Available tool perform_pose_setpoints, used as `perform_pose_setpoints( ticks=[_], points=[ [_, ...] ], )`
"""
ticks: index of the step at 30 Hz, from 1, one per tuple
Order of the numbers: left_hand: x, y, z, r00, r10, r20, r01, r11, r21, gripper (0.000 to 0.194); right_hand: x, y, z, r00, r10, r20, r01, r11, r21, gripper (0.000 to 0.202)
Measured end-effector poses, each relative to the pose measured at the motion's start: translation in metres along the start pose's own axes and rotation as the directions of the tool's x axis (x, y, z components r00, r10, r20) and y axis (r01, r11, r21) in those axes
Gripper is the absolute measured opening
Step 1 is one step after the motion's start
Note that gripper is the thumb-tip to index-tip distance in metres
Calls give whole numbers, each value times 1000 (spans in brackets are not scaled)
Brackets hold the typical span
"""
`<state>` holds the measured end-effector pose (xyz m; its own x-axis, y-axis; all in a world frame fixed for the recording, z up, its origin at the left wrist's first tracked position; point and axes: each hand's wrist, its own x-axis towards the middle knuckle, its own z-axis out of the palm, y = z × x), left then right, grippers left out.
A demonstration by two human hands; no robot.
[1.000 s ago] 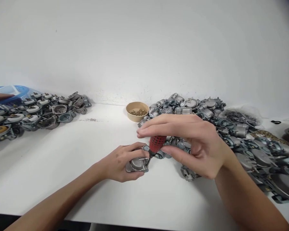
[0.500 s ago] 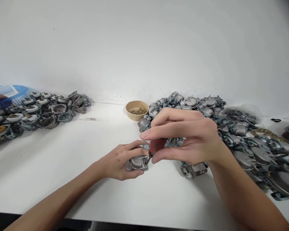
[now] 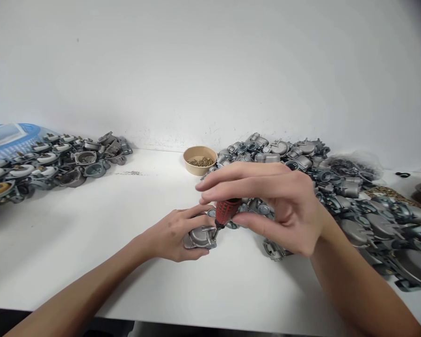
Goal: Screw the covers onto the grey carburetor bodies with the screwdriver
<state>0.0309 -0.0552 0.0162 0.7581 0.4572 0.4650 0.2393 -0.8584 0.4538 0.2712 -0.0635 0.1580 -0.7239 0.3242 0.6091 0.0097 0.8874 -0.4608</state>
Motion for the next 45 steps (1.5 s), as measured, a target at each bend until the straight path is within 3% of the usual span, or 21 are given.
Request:
perform_pose_setpoints(
  ticks=[3,6,11,16,21,26,31,36,42,45],
  points=[
    [1,0,0,1000,2,6,-2,1000,-9,44,1,2,2,998,-45,-43,46,999,28,21],
    [1,-1,1,1000,14,14,-13,1000,-26,48,2,5,3,987,-103,-124,92,992,-86,20],
    [2,1,0,1000,-8,0,8,1000,13,46,0,5,3,1000,-1,-15,2,998,60,26],
    [2,2,-1,1000,-9,17,10,1000,-26,47,1,7,3,989,-88,-121,90,996,12,19],
    [2,2,-2,999,-25,22,25,1000,-4,47,2,5,4,999,-14,-44,18,995,97,25],
    [3,2,-3,999,-15,35,17,999,-50,45,2,9,7,985,-96,-146,102,994,38,24],
    [3,2,-4,1000,9,12,-8,999,-37,44,1,6,5,1000,-15,-27,19,990,143,30],
    [3,1,-3,1000,14,19,-12,997,-72,44,4,7,7,986,-106,-132,112,993,39,23],
    [2,0,-2,1000,28,-5,-29,998,-57,44,2,4,3,1000,-3,14,0,984,176,29],
    [1,0,-2,1000,3,6,-3,999,-51,45,2,6,3,997,-43,-61,48,995,88,26]
  ],
)
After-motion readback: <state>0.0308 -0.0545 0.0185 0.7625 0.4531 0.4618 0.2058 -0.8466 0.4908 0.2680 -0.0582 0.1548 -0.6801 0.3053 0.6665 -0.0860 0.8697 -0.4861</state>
